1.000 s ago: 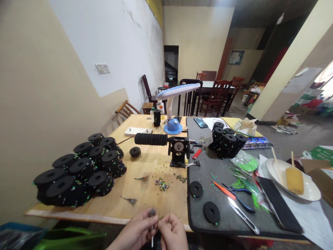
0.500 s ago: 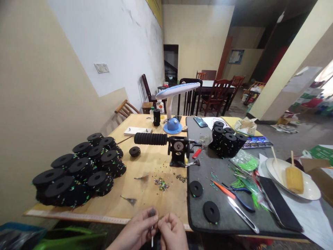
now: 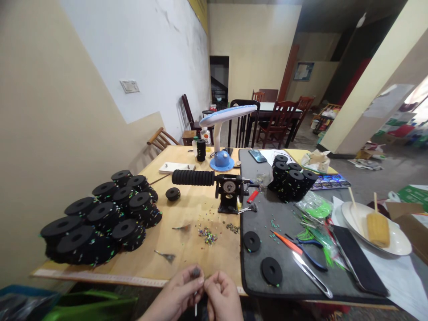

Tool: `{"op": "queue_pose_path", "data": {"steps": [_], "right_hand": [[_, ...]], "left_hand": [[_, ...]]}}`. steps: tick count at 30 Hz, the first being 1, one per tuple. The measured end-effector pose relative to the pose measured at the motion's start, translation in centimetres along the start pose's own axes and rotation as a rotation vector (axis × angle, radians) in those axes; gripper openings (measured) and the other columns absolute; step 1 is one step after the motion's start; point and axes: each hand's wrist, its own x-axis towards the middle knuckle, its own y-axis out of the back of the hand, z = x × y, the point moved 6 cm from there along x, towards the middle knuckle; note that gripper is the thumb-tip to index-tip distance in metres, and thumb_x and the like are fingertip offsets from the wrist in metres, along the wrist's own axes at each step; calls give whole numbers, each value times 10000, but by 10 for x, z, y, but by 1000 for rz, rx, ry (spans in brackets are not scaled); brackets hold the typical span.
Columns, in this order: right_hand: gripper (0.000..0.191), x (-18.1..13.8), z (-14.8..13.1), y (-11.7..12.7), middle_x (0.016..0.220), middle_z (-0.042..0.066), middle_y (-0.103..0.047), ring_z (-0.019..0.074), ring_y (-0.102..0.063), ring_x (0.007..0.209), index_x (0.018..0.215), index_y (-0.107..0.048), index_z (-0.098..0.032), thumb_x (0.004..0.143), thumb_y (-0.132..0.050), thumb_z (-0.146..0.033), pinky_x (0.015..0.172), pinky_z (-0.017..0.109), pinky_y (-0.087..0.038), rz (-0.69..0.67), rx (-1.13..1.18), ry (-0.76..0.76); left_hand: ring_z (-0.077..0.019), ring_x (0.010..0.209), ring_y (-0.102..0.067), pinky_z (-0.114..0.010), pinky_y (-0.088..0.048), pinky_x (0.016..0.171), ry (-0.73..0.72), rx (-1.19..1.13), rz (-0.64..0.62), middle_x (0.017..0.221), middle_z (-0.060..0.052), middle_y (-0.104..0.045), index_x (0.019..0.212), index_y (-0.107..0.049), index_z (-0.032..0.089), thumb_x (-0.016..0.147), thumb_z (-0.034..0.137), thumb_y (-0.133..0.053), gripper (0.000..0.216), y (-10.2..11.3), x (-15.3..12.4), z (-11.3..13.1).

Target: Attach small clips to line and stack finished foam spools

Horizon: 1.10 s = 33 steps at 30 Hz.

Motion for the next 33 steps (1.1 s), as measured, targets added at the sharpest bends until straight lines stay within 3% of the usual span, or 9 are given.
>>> {"op": "queue_pose_path", "data": {"steps": [9,20,33], "right_hand": [[552,-1,2,-2,314,-135,-381,22,-227,248,623,-474,-212,605,-693,-718,289,145,-144,-43,-12,-19],[566,0,5,-1,331,-103,-454,22,-250,243,619,-484,-206,578,-701,-728,288,152,-150,-32,-10,-33],[528,-1,2,-2,303,-136,-380,25,-232,245,625,-483,-208,628,-693,-692,290,151,-148,-46,-38,-30]], "left_hand": [[-70,569,-513,-193,-387,567,71,-118,64,614,71,-549,684,-553,159,509,344,-897,428,-5,-10,12],[-69,550,-492,-194,-391,561,70,-114,49,579,69,-547,652,-554,157,479,370,-907,447,-10,-14,15],[-77,557,-497,-196,-383,555,75,-102,42,585,60,-549,656,-569,158,493,377,-901,430,-8,-11,13]]}}
